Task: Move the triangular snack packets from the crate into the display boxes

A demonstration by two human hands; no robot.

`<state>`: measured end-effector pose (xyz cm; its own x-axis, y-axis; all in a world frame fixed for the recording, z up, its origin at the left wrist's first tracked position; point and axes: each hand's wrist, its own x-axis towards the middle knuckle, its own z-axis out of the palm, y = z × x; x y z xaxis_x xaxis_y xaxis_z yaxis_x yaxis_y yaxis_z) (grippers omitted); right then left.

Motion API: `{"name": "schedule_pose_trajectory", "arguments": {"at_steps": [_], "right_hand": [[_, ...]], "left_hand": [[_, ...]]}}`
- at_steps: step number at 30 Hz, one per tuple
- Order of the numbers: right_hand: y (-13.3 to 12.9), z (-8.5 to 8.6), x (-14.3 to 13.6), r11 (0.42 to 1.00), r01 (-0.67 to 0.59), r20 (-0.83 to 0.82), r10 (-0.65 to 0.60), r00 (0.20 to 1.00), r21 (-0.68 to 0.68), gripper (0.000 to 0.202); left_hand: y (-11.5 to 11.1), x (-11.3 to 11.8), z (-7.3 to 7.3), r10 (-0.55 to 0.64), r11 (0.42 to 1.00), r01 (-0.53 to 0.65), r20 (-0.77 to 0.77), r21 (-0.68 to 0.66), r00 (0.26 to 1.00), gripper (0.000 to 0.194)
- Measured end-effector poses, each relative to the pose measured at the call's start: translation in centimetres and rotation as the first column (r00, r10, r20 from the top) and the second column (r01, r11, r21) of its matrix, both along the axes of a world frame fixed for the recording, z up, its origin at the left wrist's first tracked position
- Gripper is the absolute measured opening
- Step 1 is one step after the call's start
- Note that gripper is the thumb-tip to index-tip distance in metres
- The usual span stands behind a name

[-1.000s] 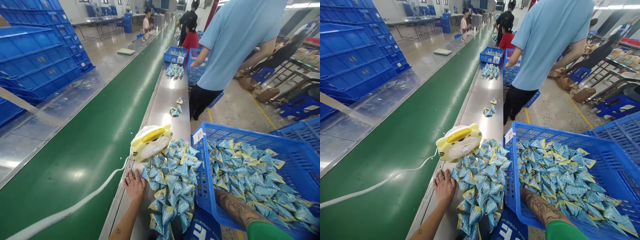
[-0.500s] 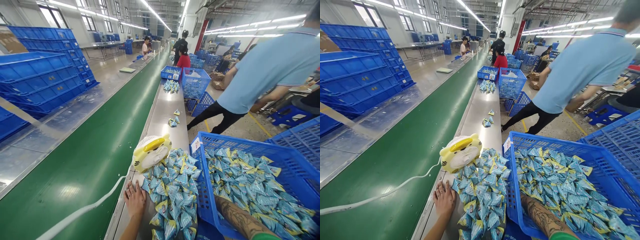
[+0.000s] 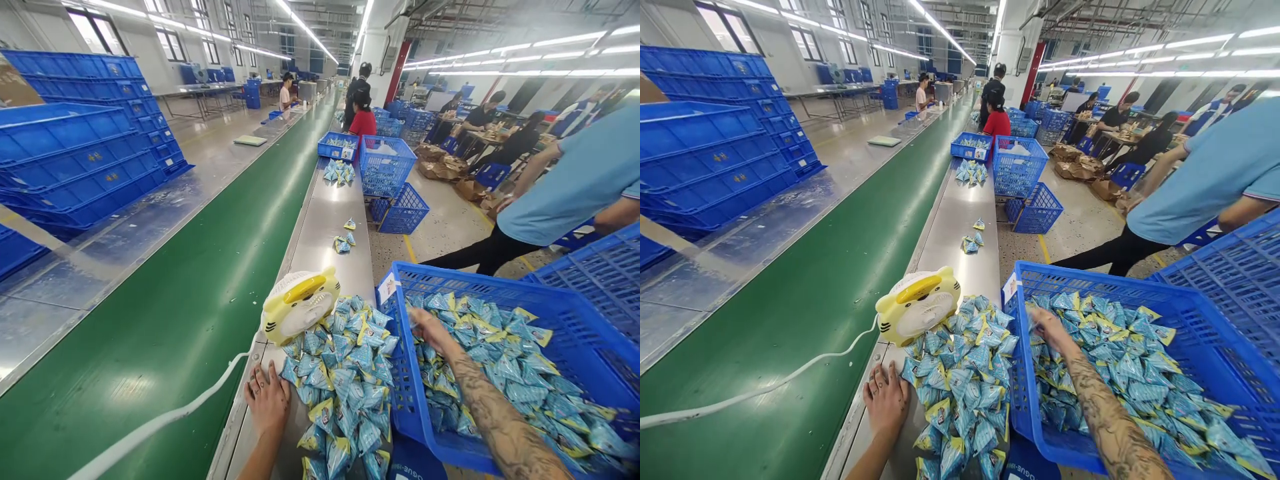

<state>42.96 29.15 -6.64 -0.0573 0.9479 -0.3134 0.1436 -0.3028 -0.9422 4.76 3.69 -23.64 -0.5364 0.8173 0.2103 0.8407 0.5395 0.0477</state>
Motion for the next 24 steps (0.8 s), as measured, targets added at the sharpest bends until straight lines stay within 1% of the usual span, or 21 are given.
{"name": "schedule_pose_trajectory", "arguments": {"at_steps": [2,4,5,7,9,11,13,15,17,19,20,21,24], "right_hand": [[1.9,0.3,1.2,0.999,0.043,-0.091,-0.045,0.995,-0.021,0.039],[2.2,1.2,2.2,0.999,0.051,-0.220,-0.052,0.974,-0.010,0.046],[1.9,1.8,2.4,1.000,0.030,-0.266,-0.028,0.964,0.003,0.048],[0.3,3.2,1.9,0.998,-0.046,-0.317,0.054,0.947,0.035,0.050],[-1.8,4.4,0.5,0.988,-0.138,-0.352,0.152,0.924,0.064,0.054],[-3.9,5.3,-1.5,0.961,-0.263,-0.355,0.277,0.893,0.088,0.061],[-5.7,5.7,-3.8,0.918,-0.382,-0.360,0.393,0.846,0.104,0.068],[-7.1,5.8,-5.9,0.862,-0.489,-0.334,0.503,0.797,0.130,0.070],[-7.9,5.9,-7.7,0.777,-0.604,-0.234,0.630,0.741,0.177,0.068],[-8.4,6.2,-8.9,0.671,-0.720,-0.099,0.740,0.666,0.175,0.066],[-8.5,6.3,-9.3,0.633,-0.758,-0.060,0.772,0.632,0.161,0.068],[-8.7,6.5,-9.5,0.612,-0.777,-0.046,0.789,0.613,0.147,0.072],[-9.2,7.2,-9.5,0.569,-0.818,-0.015,0.822,0.570,0.083,0.086]], "left_hand": [[0.0,0.0,0.2,0.008,1.000,-0.008,-0.003,0.000,1.000,0.053],[0.0,0.0,0.3,0.009,1.000,-0.009,-0.005,0.000,1.000,0.053],[0.0,0.1,0.3,0.008,1.000,-0.008,-0.007,0.000,1.000,0.053],[-0.1,0.1,0.3,-0.001,1.000,0.001,-0.015,0.002,1.000,0.053],[-0.1,0.1,0.3,-0.008,1.000,0.008,-0.023,0.004,1.000,0.053],[-0.1,0.1,0.3,-0.008,1.000,0.008,-0.027,0.009,1.000,0.053],[-0.1,0.1,0.2,0.001,1.000,0.000,-0.027,0.011,1.000,0.053],[0.0,0.1,0.0,0.007,1.000,-0.007,-0.031,0.007,1.000,0.053],[0.0,0.0,-0.1,0.009,1.000,-0.009,-0.033,-0.004,0.999,0.053],[-0.1,0.0,-0.2,0.004,1.000,-0.004,-0.031,-0.012,1.000,0.053],[-0.1,0.0,-0.3,0.004,1.000,-0.004,-0.028,-0.013,1.000,0.053],[-0.2,0.0,-0.3,0.001,1.000,-0.002,-0.027,-0.014,1.000,0.053],[-0.2,0.0,-0.2,-0.002,1.000,0.002,-0.029,-0.017,1.000,0.053]]}}
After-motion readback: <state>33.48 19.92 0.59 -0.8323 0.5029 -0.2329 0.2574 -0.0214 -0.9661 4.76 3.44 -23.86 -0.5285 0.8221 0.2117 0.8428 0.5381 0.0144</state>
